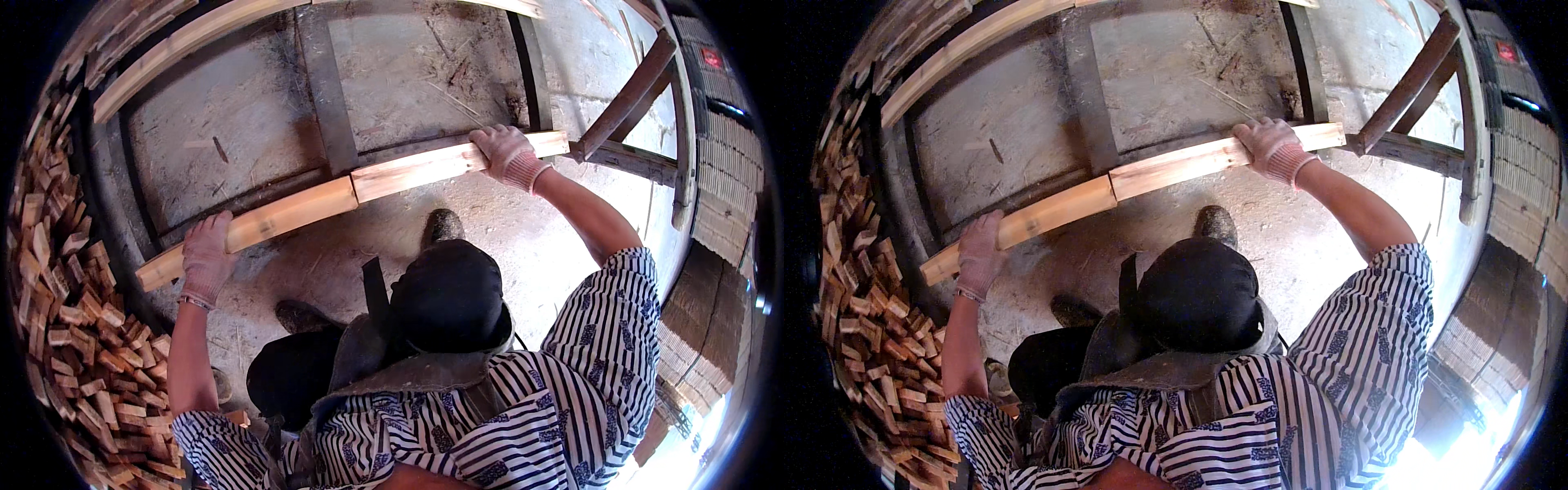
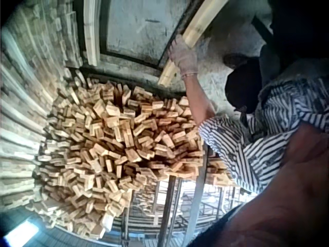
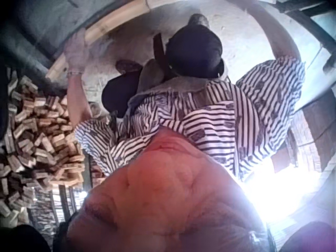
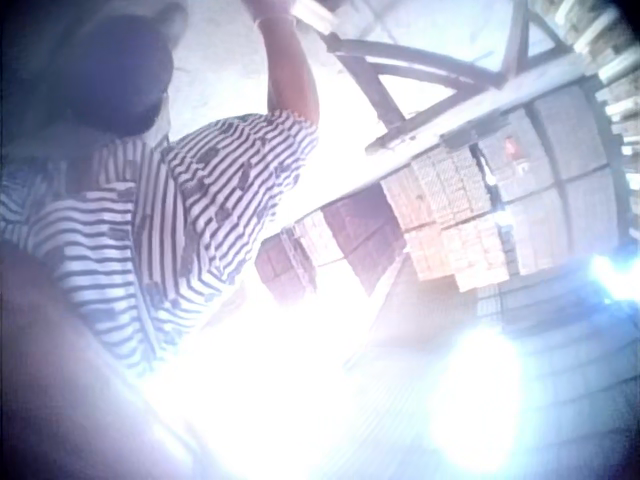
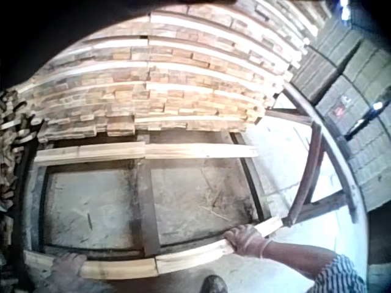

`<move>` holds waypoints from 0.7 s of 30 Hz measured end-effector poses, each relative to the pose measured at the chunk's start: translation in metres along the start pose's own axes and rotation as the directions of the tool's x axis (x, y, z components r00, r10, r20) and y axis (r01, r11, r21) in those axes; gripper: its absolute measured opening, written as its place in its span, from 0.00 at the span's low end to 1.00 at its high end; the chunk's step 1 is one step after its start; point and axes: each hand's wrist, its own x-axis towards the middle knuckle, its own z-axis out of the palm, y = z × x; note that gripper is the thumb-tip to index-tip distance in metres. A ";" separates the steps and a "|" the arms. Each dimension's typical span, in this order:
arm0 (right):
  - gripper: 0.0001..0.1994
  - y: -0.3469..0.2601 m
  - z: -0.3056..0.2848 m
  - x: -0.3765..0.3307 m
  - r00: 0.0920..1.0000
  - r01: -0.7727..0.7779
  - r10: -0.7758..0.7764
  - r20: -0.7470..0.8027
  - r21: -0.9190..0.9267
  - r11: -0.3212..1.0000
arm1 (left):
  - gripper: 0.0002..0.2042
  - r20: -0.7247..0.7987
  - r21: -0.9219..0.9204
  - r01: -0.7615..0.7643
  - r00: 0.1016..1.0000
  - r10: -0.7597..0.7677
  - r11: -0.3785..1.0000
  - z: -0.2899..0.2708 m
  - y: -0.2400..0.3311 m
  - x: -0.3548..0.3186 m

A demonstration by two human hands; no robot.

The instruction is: The person picks up bundles of wooden planks from stacks and arranges them into a organized square frame on the floor, handling the planks by hand to align them edge-to-edge.

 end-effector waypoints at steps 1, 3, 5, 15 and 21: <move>0.32 -0.003 0.001 -0.001 1.000 -0.016 0.016 -0.002 -0.037 0.999 | 0.35 -0.010 -0.004 -0.008 1.000 0.008 1.000 -0.001 0.000 0.001; 0.32 -0.010 0.003 -0.004 0.999 -0.038 0.038 -0.008 -0.110 0.993 | 0.35 -0.006 0.024 -0.021 1.000 0.021 0.999 -0.005 -0.001 0.003; 0.30 -0.016 0.005 -0.002 0.998 -0.034 0.039 0.050 -0.101 0.994 | 0.34 0.012 0.050 -0.021 1.000 0.020 0.999 -0.008 0.000 0.000; 0.16 0.002 -0.013 -0.022 0.995 0.089 -0.088 -0.038 0.021 0.996 | 0.38 0.036 0.028 -0.016 0.999 0.015 0.999 -0.022 0.003 -0.021; 0.25 0.014 -0.016 -0.024 0.995 0.069 -0.068 -0.070 0.010 0.998 | 0.39 0.072 0.016 0.003 0.997 -0.004 1.000 -0.029 0.008 -0.016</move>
